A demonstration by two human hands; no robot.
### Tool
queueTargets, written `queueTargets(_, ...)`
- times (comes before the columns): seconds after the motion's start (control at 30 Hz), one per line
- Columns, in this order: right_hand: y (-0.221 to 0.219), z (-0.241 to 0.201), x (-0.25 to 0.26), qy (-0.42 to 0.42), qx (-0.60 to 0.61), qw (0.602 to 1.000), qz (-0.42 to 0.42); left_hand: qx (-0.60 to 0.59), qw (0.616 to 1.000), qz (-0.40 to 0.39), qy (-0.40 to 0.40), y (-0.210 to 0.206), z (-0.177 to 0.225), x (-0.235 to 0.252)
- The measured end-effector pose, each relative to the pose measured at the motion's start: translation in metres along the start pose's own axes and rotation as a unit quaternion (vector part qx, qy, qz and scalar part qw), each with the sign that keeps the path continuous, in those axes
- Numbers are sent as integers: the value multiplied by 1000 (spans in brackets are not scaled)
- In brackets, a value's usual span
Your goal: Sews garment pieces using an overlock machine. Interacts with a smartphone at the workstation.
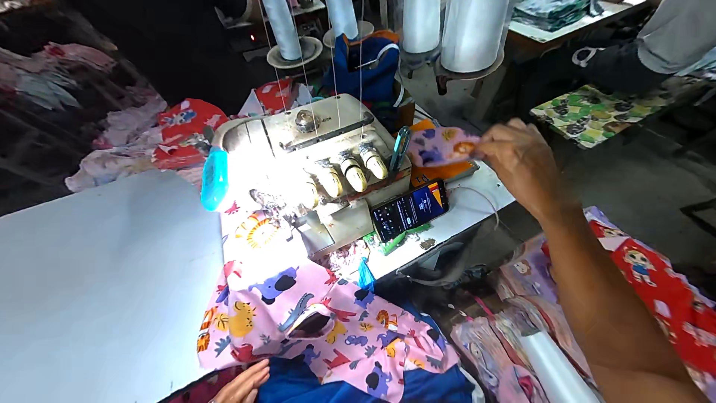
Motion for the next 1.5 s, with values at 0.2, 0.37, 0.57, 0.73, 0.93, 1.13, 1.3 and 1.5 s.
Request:
queueTargets(0.2, -34, 16, -49, 1, -12, 1000, -12, -10, 999, -2, -35, -11, 0, 17)
queueTargets(0.37, -37, 16, -53, 20, 21, 999, -37, 2, 999, -11, -45, -13, 1, 19)
queueTargets(0.57, -32, 13, -56, -16, 45, 999, -20, 3, 999, -18, -27, -20, -2, 7)
queueTargets(0.73, -34, 14, -58, -8, 45, 999, -16, 11, 999, -17, -26, -24, 0, 6)
queueTargets(0.93, -35, 16, -61, -24, 45, 999, -3, 26, 999, -21, -23, -28, 1, 7)
queueTargets(1.13, -42, 17, -60, -32, 54, 998, -30, 36, 999, -29, -21, -31, -2, 4)
queueTargets(1.3, -49, 29, -53, -12, 117, 986, -121, 40, 998, -40, -13, -33, -6, 0)
queueTargets(1.5, -37, 31, -26, -92, 138, 980, -106, 49, 997, -53, -7, -35, -6, -1)
Point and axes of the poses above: each hand's wrist, its own x-axis towards the middle knuckle, its own y-axis out of the back of the hand, z = x × y, the point moved 6 cm from there along x, towards the middle knuckle, and after that the axes turned 12 degrees about -y, right-handed, at the moved point
